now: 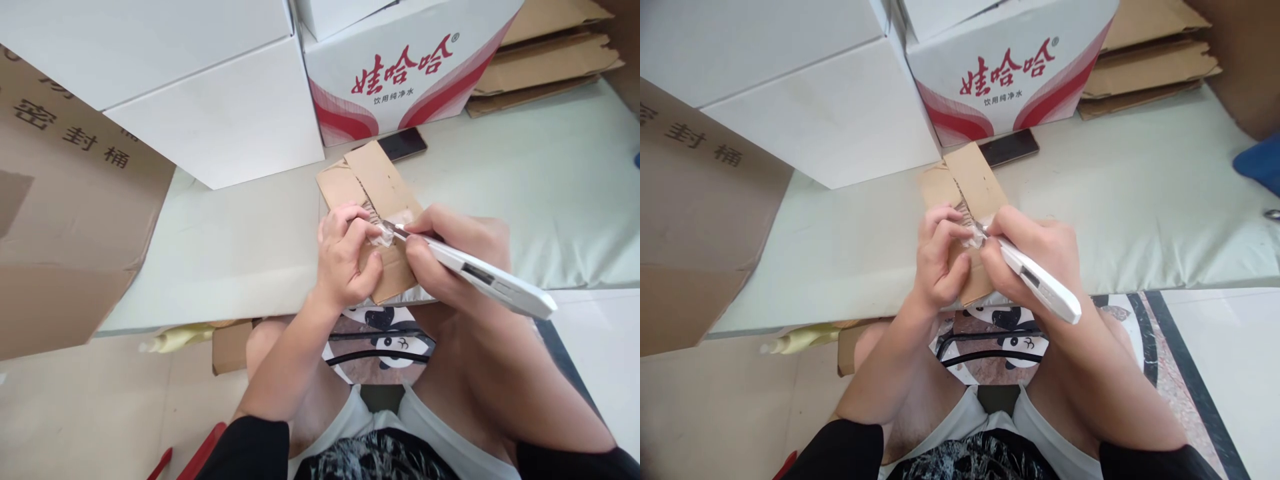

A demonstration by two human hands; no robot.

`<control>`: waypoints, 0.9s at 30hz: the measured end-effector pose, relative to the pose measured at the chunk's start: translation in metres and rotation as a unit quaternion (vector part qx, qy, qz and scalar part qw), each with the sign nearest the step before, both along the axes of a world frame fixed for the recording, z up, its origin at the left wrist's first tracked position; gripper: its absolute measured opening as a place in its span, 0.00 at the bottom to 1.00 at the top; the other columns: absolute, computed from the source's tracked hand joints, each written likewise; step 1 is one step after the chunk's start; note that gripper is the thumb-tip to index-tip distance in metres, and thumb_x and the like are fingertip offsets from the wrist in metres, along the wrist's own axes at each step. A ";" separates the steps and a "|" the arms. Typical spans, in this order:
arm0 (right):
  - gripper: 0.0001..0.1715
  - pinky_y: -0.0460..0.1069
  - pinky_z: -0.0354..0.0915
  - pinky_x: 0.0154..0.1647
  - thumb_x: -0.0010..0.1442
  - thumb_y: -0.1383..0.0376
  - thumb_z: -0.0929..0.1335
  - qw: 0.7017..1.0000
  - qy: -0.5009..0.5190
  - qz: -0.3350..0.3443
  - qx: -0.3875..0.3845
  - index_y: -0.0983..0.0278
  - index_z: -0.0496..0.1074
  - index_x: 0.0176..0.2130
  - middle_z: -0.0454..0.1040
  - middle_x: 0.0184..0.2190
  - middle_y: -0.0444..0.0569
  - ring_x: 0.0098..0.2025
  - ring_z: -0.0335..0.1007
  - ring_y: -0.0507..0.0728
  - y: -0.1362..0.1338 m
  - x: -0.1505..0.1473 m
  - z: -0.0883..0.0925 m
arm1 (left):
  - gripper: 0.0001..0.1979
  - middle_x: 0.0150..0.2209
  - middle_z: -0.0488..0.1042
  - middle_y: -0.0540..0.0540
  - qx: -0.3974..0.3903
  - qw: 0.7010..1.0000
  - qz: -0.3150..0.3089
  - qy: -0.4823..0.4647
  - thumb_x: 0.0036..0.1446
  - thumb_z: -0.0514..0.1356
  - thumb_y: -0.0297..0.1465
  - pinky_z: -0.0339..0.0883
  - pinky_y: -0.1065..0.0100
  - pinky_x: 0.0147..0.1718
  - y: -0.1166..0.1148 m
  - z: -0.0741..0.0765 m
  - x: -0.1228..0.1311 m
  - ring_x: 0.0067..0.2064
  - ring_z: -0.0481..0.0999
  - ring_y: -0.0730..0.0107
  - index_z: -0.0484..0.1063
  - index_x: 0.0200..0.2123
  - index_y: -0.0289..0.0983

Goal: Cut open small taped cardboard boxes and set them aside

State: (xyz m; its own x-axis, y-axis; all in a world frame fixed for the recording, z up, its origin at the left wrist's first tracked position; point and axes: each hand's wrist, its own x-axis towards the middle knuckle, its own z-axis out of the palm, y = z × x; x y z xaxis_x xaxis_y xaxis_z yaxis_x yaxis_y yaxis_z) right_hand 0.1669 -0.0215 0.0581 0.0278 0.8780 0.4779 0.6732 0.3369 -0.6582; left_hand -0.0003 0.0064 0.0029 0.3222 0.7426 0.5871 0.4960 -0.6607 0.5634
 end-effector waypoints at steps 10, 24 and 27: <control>0.11 0.45 0.50 0.17 0.51 0.73 0.65 0.997 0.019 0.047 0.056 0.60 0.59 0.23 0.58 0.16 0.38 0.16 0.49 0.47 -0.002 0.001 -0.004 | 0.08 0.48 0.70 0.41 0.020 1.000 0.000 -0.006 0.59 0.53 0.35 0.65 0.49 0.60 0.003 -0.003 -0.001 0.56 0.71 0.54 0.65 0.41 0.43; 0.10 0.46 0.46 0.15 0.49 0.72 0.66 0.986 0.082 0.079 0.124 0.61 0.63 0.22 0.57 0.14 0.37 0.16 0.50 0.46 -0.005 0.012 -0.011 | 0.09 0.48 0.69 0.42 0.057 0.996 -0.042 -0.059 0.59 0.56 0.34 0.66 0.45 0.61 0.007 -0.008 -0.005 0.56 0.71 0.53 0.66 0.43 0.43; 0.07 0.48 0.48 0.15 0.51 0.71 0.67 0.967 0.198 0.034 0.155 0.59 0.70 0.25 0.62 0.16 0.40 0.17 0.56 0.49 -0.004 0.017 -0.013 | 0.09 0.49 0.69 0.42 0.057 0.995 -0.043 -0.063 0.62 0.55 0.36 0.65 0.45 0.61 0.009 -0.010 -0.013 0.57 0.70 0.52 0.66 0.44 0.43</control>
State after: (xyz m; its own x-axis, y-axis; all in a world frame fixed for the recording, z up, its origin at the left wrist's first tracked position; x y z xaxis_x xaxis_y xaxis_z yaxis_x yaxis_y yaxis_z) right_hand 0.1844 -0.0256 0.0456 0.2106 0.7007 0.6817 0.3580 0.5937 -0.7207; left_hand -0.0136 0.0154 -0.0071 0.3007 0.6419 0.7053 0.3642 -0.7608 0.5371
